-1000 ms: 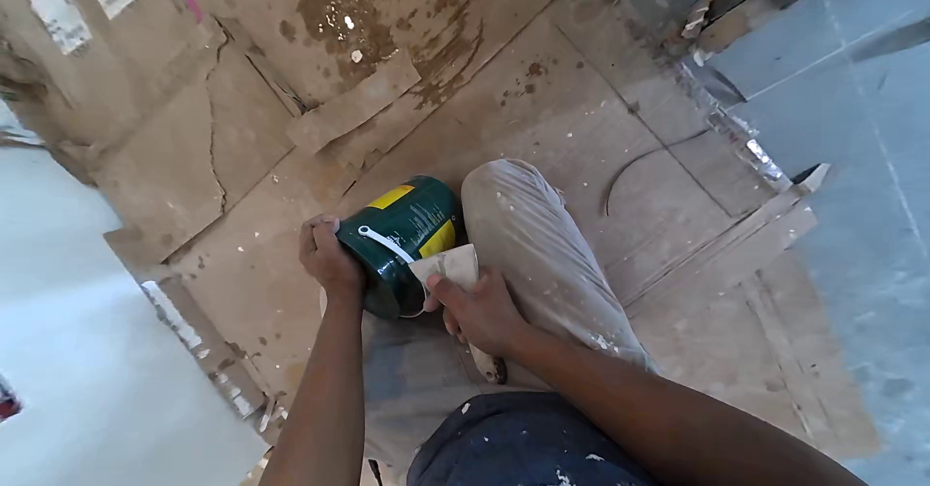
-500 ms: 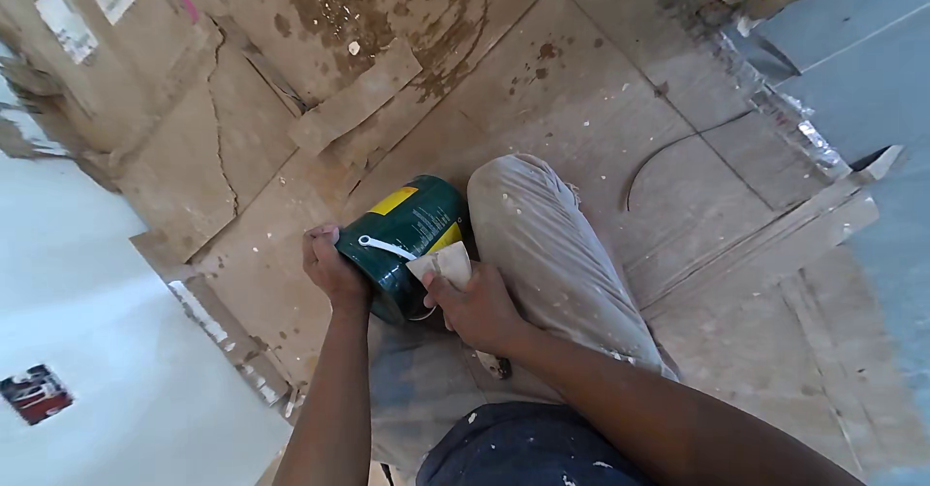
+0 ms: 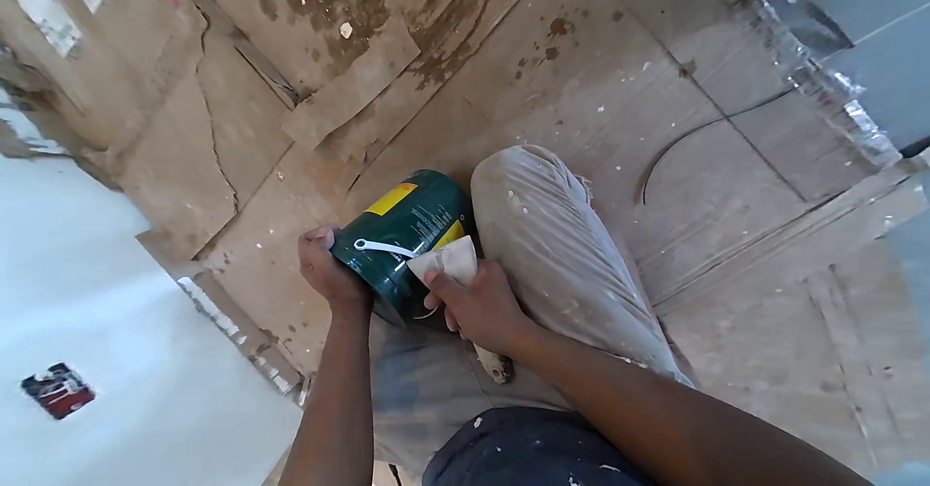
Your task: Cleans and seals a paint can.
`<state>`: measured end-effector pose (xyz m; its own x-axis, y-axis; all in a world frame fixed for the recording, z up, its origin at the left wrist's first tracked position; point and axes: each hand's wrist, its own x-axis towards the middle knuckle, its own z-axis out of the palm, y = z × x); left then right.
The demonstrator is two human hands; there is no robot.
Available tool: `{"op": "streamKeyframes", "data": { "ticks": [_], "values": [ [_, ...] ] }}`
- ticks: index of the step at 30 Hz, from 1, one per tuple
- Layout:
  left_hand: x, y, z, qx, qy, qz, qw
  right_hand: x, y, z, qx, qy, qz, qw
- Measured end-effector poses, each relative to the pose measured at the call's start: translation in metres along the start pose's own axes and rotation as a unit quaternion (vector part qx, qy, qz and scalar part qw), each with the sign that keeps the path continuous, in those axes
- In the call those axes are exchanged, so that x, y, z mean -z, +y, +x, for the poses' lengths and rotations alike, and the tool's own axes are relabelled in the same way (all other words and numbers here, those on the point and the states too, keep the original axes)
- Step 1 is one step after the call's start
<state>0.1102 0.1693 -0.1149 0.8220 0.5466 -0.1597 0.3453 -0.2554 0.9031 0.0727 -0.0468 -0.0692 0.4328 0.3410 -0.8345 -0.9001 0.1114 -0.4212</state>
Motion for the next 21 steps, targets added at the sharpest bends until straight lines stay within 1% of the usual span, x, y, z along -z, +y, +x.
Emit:
{"op": "streamKeyframes", "data": {
  "ticks": [3,8,10,13,15,18,21],
  "values": [
    [-0.002,0.002,0.000,0.006,0.006,0.011,1.000,0.001,0.001,0.000,0.016,-0.011,-0.001,1.000],
    [-0.002,0.002,0.000,-0.002,0.004,0.002,1.000,0.002,-0.002,0.000,0.002,-0.029,0.010,1.000],
    [0.000,0.001,0.001,-0.006,-0.013,-0.008,1.000,0.002,-0.002,0.000,-0.002,-0.032,0.015,0.999],
    [0.005,-0.002,0.006,-0.034,-0.051,-0.014,0.998,0.000,-0.001,-0.001,0.000,-0.039,0.007,0.999],
    [0.006,-0.001,0.011,-0.048,-0.078,-0.005,0.996,-0.001,0.003,-0.001,0.016,-0.044,0.000,0.999],
    [0.004,0.001,0.020,-0.045,-0.111,-0.003,0.993,0.000,0.003,-0.003,0.034,-0.039,0.014,0.999],
    [-0.002,0.007,0.030,-0.028,-0.123,0.023,0.992,0.000,0.000,-0.001,0.039,-0.019,0.071,0.997]
  ]
}}
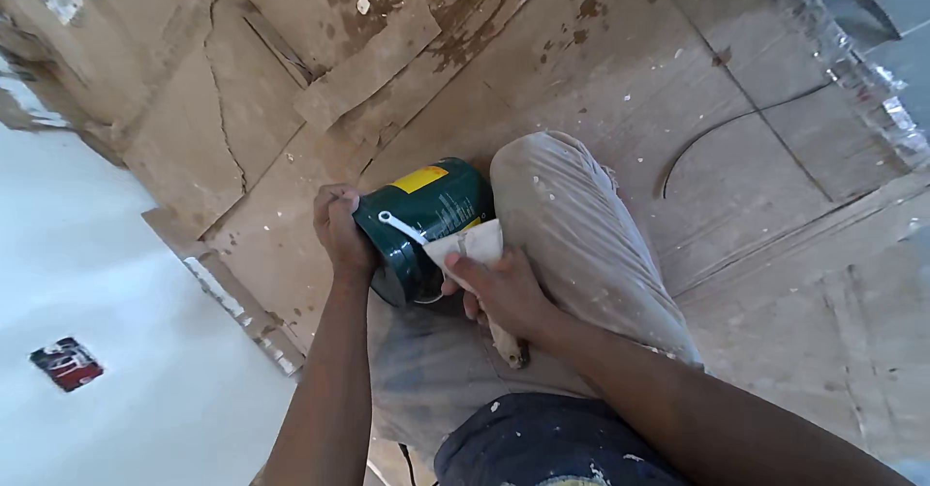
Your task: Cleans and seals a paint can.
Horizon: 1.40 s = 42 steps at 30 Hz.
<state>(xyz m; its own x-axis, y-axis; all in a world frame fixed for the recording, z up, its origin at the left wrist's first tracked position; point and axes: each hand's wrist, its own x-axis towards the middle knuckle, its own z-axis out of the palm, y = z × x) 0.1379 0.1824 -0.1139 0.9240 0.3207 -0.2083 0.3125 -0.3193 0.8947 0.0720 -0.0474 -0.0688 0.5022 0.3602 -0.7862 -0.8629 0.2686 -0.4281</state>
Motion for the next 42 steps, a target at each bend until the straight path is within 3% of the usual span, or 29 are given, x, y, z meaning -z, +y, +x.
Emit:
{"op": "streamKeyframes", "data": {
  "ticks": [5,14,19,27,37,42],
  "values": [
    [-0.012,0.014,0.026,0.033,-0.024,0.067,0.997,0.006,-0.005,0.009,-0.006,0.048,0.045,0.998],
    [-0.028,0.032,0.056,0.114,-0.042,0.215,0.969,0.010,-0.009,0.010,-0.012,0.051,0.042,0.998],
    [-0.019,0.032,0.044,0.089,-0.012,0.217,0.972,0.011,-0.007,0.010,0.010,0.054,0.040,0.998],
    [-0.007,0.006,0.008,-0.073,0.008,0.087,0.993,0.010,-0.004,0.005,0.063,0.048,0.001,0.997],
    [-0.011,0.006,0.003,-0.104,-0.031,0.088,0.990,0.004,0.001,-0.007,0.077,-0.006,-0.062,0.995],
    [-0.012,0.008,-0.003,-0.081,-0.049,0.102,0.990,0.004,0.001,-0.014,0.041,-0.015,-0.113,0.993]
  ]
}}
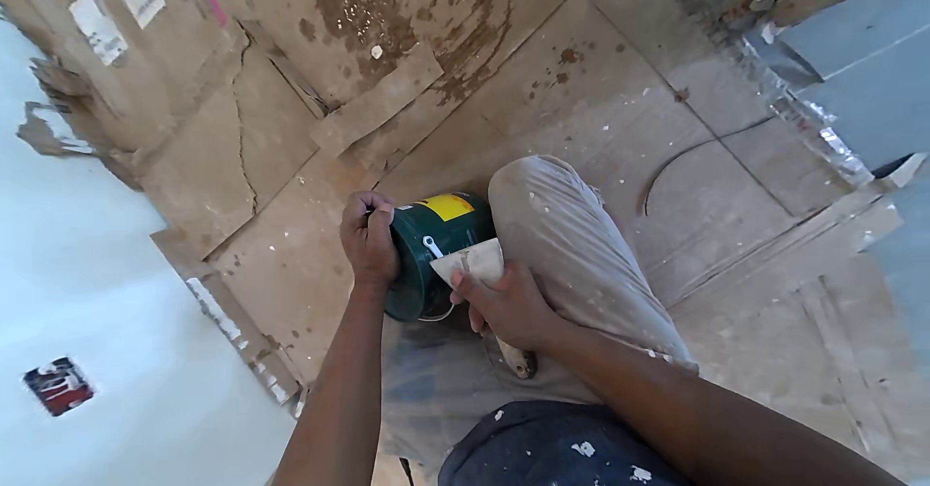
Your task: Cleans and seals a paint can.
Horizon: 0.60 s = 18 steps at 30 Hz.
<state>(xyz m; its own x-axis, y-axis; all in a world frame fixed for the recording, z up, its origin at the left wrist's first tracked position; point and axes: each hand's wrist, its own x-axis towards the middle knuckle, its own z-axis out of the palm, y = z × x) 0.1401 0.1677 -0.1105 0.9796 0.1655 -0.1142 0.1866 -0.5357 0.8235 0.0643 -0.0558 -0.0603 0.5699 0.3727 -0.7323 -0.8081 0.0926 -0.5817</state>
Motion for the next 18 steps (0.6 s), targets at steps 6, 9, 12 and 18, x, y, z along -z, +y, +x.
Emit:
{"op": "streamKeyframes", "data": {
  "ticks": [6,9,12,18],
  "values": [
    [0.001,-0.002,-0.003,-0.004,0.001,0.049,0.999,0.000,-0.006,-0.007,-0.017,0.011,-0.047,0.999],
    [0.001,0.000,-0.006,-0.005,0.008,0.058,0.998,-0.005,-0.007,-0.009,-0.014,0.022,-0.062,0.998],
    [0.001,-0.001,-0.007,-0.006,0.011,0.060,0.998,-0.008,-0.007,-0.010,-0.019,0.037,-0.067,0.997],
    [0.002,-0.004,-0.009,-0.029,0.026,0.054,0.998,-0.014,-0.010,-0.014,-0.015,0.039,-0.079,0.996]
  ]
}}
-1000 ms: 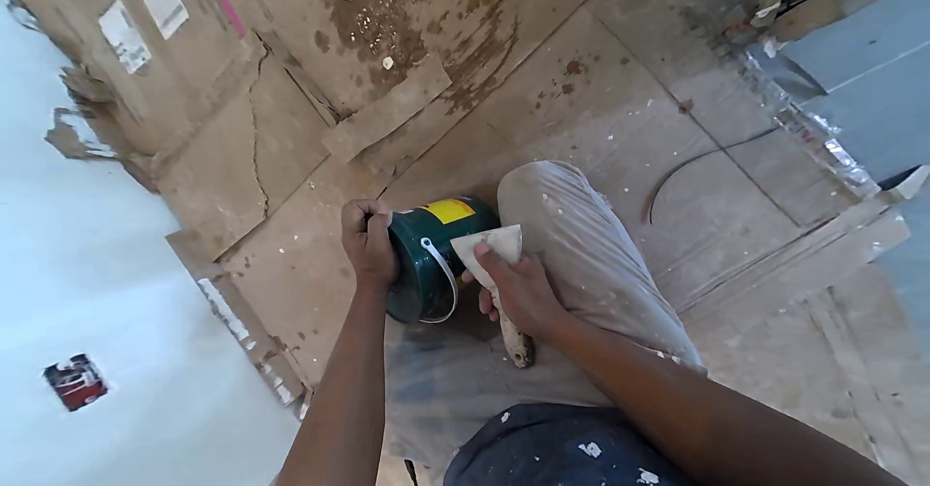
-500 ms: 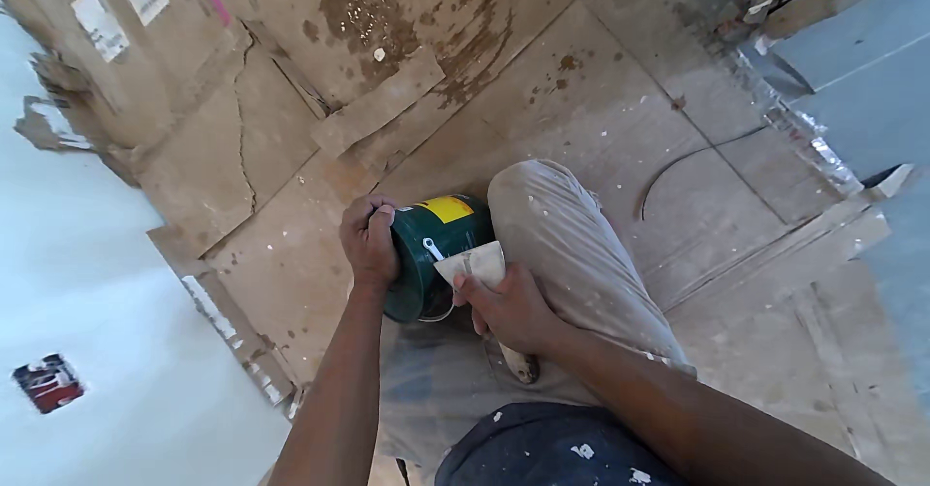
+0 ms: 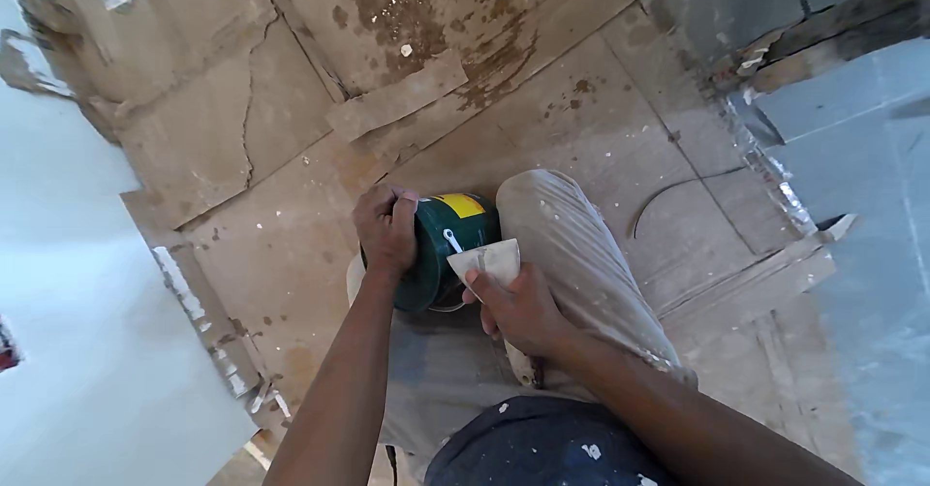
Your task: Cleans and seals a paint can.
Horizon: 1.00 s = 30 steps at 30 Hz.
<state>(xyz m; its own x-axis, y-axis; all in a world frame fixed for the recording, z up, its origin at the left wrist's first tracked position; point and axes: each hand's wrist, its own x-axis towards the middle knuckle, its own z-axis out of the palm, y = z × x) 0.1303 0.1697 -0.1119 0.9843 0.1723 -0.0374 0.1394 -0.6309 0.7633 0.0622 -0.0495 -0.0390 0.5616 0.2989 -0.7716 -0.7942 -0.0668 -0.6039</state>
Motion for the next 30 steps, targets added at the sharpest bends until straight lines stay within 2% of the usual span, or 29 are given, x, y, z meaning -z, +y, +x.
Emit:
{"op": "streamKeyframes", "data": {
  "ticks": [3,5,9,14,18,24,30],
  "values": [
    [0.001,-0.001,-0.002,0.009,0.007,0.021,1.000,-0.002,-0.010,-0.004,-0.014,0.008,-0.059,0.998],
    [0.001,0.002,-0.002,0.029,0.004,0.047,0.998,-0.004,-0.025,-0.006,-0.028,0.018,-0.139,0.990],
    [0.002,0.004,-0.004,0.035,0.004,0.055,0.998,-0.004,-0.068,-0.003,-0.068,-0.023,-0.310,0.948],
    [0.002,0.013,-0.014,0.043,0.027,0.070,0.996,-0.012,-0.109,0.005,-0.182,-0.060,-0.343,0.920],
    [0.001,0.013,-0.020,0.036,0.051,0.065,0.996,-0.020,-0.125,0.015,-0.242,-0.078,-0.355,0.900],
    [0.003,0.005,-0.024,0.053,0.063,0.071,0.994,-0.040,-0.125,0.014,-0.253,-0.047,-0.401,0.879],
    [0.005,0.008,-0.024,0.056,0.059,0.060,0.995,-0.051,-0.101,-0.007,-0.190,0.020,-0.384,0.903]
  ]
}}
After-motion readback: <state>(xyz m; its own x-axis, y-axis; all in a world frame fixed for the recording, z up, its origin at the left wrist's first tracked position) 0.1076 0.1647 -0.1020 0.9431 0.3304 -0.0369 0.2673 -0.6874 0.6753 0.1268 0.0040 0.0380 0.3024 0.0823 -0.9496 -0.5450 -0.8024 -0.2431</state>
